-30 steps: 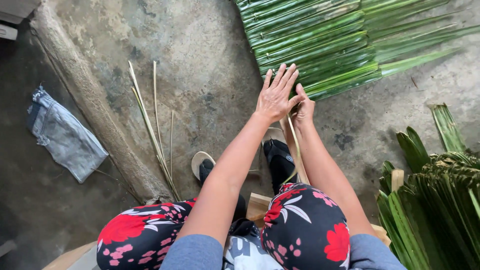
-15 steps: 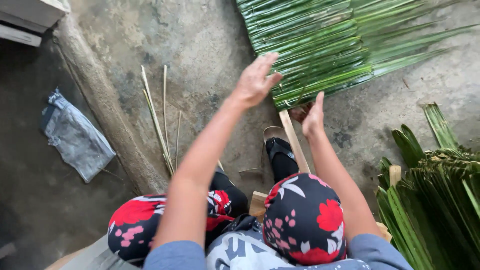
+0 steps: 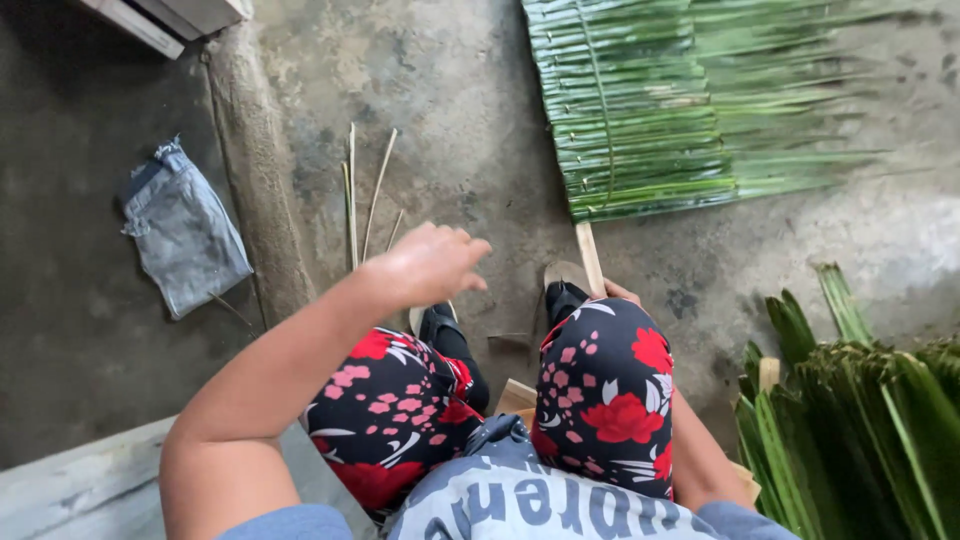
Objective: Weaving palm leaves onto a wooden stick to create a thatched panel
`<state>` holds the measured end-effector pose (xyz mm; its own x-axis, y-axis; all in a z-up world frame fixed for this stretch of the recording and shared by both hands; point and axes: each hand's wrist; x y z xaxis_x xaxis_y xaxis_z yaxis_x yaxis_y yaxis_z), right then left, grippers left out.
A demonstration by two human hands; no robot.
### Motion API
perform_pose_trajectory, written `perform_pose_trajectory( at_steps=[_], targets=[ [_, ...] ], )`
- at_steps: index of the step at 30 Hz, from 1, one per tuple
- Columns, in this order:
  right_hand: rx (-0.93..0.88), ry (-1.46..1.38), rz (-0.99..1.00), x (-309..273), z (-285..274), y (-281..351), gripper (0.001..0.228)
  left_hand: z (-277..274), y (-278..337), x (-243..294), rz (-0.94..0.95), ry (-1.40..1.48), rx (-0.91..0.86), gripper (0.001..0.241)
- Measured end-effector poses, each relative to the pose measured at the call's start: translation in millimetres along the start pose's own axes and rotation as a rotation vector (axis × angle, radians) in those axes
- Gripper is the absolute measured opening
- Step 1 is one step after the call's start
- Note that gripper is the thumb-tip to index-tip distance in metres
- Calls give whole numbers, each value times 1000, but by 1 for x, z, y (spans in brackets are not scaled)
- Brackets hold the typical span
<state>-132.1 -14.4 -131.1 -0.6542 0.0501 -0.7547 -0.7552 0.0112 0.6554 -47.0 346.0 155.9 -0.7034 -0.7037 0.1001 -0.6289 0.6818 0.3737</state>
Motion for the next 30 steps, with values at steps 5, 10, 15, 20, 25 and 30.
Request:
perform_pose_trajectory(
  at_steps=[5, 10, 15, 20, 25, 30],
  targets=[
    [79, 173, -169, -25, -4, 15, 38, -28, 18, 45, 157, 46, 85, 50],
    [190, 293, -308, -35, -12, 46, 34, -22, -21, 58, 154, -60, 173, 50],
    [331, 386, -434, -26, -27, 66, 31, 8, -66, 58, 115, -126, 177, 53],
    [462, 482, -540, 1, -50, 85, 27, 51, -110, 29, -16, -147, 50, 50],
    [638, 558, -613, 39, -84, 122, 24, 38, -107, 28, -31, -146, -18, 49],
    [763, 622, -665, 79, -127, 160, 22, 27, -117, 30, -6, -133, -28, 46]
  ],
)
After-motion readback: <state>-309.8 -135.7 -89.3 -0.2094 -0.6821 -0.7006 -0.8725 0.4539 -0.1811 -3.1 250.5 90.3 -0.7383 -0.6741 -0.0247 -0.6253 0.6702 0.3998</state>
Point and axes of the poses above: each hand's wrist, its own y-axis away from the middle knuckle, its own z-axis out of the palm, x = y × z, and after that the axes turned 7 degrees about z, right-handed
